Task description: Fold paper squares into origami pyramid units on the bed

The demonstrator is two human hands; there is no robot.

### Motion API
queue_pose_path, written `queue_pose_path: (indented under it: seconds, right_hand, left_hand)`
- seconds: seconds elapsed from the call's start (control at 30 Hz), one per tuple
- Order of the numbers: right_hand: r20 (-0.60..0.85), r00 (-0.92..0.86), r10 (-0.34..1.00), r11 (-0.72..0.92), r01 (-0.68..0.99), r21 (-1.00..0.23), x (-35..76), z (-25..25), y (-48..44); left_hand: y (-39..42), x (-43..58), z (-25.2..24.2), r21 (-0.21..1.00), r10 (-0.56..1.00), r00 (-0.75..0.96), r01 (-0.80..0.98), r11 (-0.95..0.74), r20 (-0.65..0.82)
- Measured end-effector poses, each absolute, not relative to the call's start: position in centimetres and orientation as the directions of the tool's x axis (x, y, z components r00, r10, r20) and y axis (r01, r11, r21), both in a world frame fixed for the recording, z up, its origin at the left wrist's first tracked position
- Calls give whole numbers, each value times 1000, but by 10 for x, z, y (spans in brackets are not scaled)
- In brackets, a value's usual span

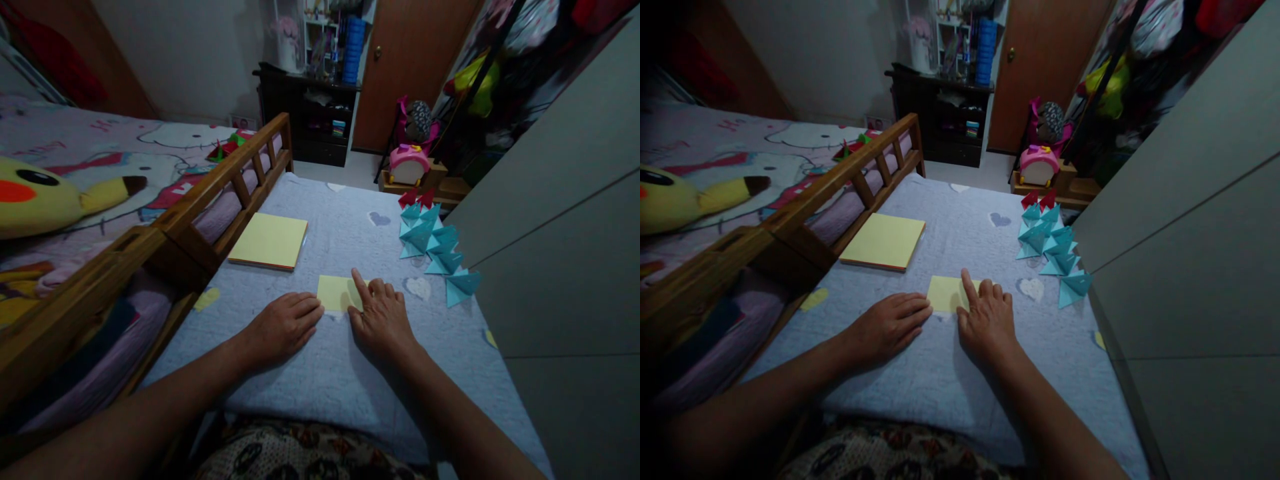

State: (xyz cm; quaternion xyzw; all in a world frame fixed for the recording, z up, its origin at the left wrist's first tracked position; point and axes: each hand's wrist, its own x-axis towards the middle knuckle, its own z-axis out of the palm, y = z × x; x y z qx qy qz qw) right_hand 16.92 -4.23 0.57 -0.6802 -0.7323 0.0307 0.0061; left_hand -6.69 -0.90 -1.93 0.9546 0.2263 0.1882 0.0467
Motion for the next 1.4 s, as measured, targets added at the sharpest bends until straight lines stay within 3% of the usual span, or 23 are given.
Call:
queue_pose_path:
  seconds: [0.77, 0.93, 1.1, 1.4]
  right_hand:
    - [65, 33, 997, -32, 999, -18, 229, -6, -66]
    - [32, 21, 999, -21, 1000, 0, 239, -2, -65]
    - [-8, -15, 1000, 14, 992, -129, 244, 2, -50]
    - [27, -3, 1000, 11, 944, -330, 232, -9, -22]
  left_hand:
    - [-12, -75, -24, 203, 459, 782, 412, -888, 422]
    - [-13, -79, -23, 274, 493, 750, 410, -870, 441]
    - [-9, -73, -14, 387, 617, 686, 488, -783, 385]
    - [26, -29, -19, 228, 588, 763, 542, -809, 271]
